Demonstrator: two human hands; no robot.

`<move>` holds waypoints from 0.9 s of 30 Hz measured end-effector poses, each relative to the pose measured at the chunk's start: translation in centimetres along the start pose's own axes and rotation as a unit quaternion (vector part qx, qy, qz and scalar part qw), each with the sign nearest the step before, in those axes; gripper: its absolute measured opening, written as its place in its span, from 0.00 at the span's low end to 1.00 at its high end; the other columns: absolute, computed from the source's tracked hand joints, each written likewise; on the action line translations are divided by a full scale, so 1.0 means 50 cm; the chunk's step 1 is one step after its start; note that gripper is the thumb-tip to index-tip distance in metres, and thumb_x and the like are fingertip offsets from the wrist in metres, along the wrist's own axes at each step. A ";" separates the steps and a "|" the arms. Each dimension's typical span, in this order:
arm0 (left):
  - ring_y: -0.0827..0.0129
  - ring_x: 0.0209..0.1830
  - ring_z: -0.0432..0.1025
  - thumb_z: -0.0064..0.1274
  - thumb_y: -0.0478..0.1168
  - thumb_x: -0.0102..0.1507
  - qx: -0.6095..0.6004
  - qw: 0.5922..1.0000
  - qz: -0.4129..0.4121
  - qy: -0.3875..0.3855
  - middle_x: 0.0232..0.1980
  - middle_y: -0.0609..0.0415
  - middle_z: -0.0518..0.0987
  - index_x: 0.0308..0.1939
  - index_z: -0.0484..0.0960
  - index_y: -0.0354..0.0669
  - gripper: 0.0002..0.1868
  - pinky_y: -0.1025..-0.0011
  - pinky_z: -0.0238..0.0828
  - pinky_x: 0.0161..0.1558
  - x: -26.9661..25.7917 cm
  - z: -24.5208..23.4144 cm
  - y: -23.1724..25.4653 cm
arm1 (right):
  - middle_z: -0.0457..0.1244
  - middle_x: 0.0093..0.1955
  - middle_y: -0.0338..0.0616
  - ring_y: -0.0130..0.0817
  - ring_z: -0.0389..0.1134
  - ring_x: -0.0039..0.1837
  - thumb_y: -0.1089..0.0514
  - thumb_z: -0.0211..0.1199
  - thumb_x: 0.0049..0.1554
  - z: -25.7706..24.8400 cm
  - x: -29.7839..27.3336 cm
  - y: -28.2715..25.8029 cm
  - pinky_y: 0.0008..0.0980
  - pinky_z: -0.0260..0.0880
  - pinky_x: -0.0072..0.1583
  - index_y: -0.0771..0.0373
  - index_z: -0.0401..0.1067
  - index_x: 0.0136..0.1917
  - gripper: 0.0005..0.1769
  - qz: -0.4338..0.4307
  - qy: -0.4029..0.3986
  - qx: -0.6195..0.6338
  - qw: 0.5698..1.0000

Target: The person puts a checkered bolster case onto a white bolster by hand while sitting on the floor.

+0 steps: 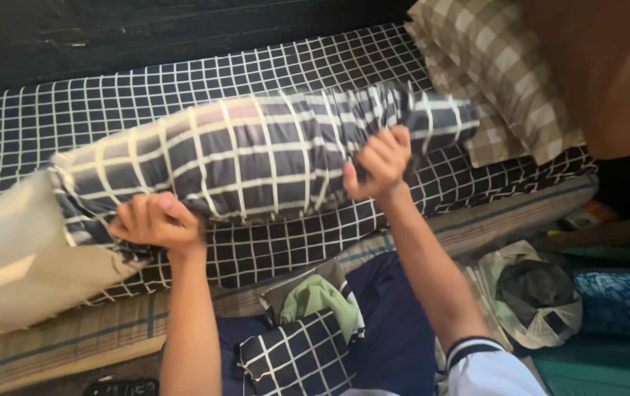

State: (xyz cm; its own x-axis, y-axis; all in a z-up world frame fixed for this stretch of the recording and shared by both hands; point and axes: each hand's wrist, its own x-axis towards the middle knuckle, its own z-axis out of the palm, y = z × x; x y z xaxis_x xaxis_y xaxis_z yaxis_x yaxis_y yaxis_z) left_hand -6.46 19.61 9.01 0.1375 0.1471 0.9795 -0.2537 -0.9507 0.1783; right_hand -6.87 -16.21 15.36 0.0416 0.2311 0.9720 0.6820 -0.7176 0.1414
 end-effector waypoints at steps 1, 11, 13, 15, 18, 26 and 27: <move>0.57 0.36 0.63 0.43 0.38 0.70 -0.011 1.000 0.007 0.012 0.31 0.53 0.68 0.27 0.71 0.45 0.15 0.56 0.50 0.47 0.015 0.014 0.005 | 0.52 0.30 0.44 0.44 0.55 0.37 0.56 0.66 0.45 0.013 0.006 0.017 0.44 0.52 0.48 0.61 0.60 0.29 0.16 0.007 -0.010 0.001 1.000; 0.47 0.65 0.67 0.67 0.54 0.59 -0.214 0.913 0.035 -0.347 0.61 0.46 0.75 0.56 0.79 0.47 0.27 0.51 0.61 0.66 -0.007 0.096 0.144 | 0.62 0.48 0.49 0.52 0.64 0.56 0.59 0.67 0.57 0.094 -0.252 -0.035 0.47 0.62 0.61 0.61 0.68 0.43 0.09 0.224 -0.101 -0.002 0.969; 0.44 0.74 0.57 0.71 0.61 0.50 -0.214 0.871 0.092 -0.431 0.71 0.43 0.66 0.67 0.73 0.50 0.45 0.46 0.51 0.70 -0.001 0.122 0.178 | 0.62 0.52 0.52 0.54 0.64 0.58 0.59 0.67 0.57 0.076 -0.251 -0.064 0.50 0.61 0.62 0.63 0.67 0.48 0.11 0.272 -0.020 -0.071 0.959; 0.41 0.78 0.47 0.73 0.67 0.42 -0.215 0.833 0.123 -0.495 0.78 0.40 0.56 0.75 0.62 0.50 0.63 0.39 0.38 0.73 -0.001 0.160 0.207 | 0.62 0.50 0.53 0.54 0.64 0.55 0.57 0.69 0.55 0.054 -0.250 -0.076 0.50 0.61 0.58 0.65 0.67 0.50 0.16 0.350 -0.013 -0.127 0.928; 0.44 0.79 0.41 0.74 0.69 0.39 -0.084 0.763 0.144 -0.625 0.80 0.44 0.49 0.78 0.52 0.60 0.70 0.34 0.27 0.70 -0.031 0.182 0.243 | 0.62 0.42 0.51 0.52 0.64 0.46 0.52 0.74 0.52 0.032 -0.261 -0.046 0.49 0.62 0.50 0.64 0.68 0.48 0.20 0.447 -0.099 -0.135 0.879; 0.49 0.78 0.52 0.72 0.65 0.41 -0.154 0.828 0.102 -0.529 0.77 0.46 0.62 0.78 0.62 0.59 0.63 0.39 0.32 0.75 -0.134 0.179 0.212 | 0.60 0.42 0.51 0.54 0.63 0.47 0.62 0.62 0.65 0.060 -0.313 -0.026 0.48 0.63 0.51 0.63 0.66 0.42 0.10 0.374 -0.158 0.014 0.914; 0.49 0.77 0.54 0.72 0.64 0.42 -0.155 0.835 0.104 -0.518 0.76 0.47 0.63 0.78 0.64 0.58 0.62 0.40 0.34 0.76 -0.146 0.180 0.210 | 0.60 0.39 0.50 0.53 0.63 0.45 0.63 0.62 0.57 0.078 -0.308 -0.057 0.49 0.60 0.48 0.61 0.68 0.39 0.05 0.322 -0.206 0.011 0.924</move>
State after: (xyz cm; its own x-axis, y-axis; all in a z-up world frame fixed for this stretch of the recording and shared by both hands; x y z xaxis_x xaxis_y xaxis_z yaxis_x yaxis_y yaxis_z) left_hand -1.49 6.12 2.88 0.7726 -0.4810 0.4144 -0.5896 -0.7858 0.1870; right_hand -6.60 -15.19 -0.72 0.7151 -0.0065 0.6990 0.4332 -0.7807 -0.4504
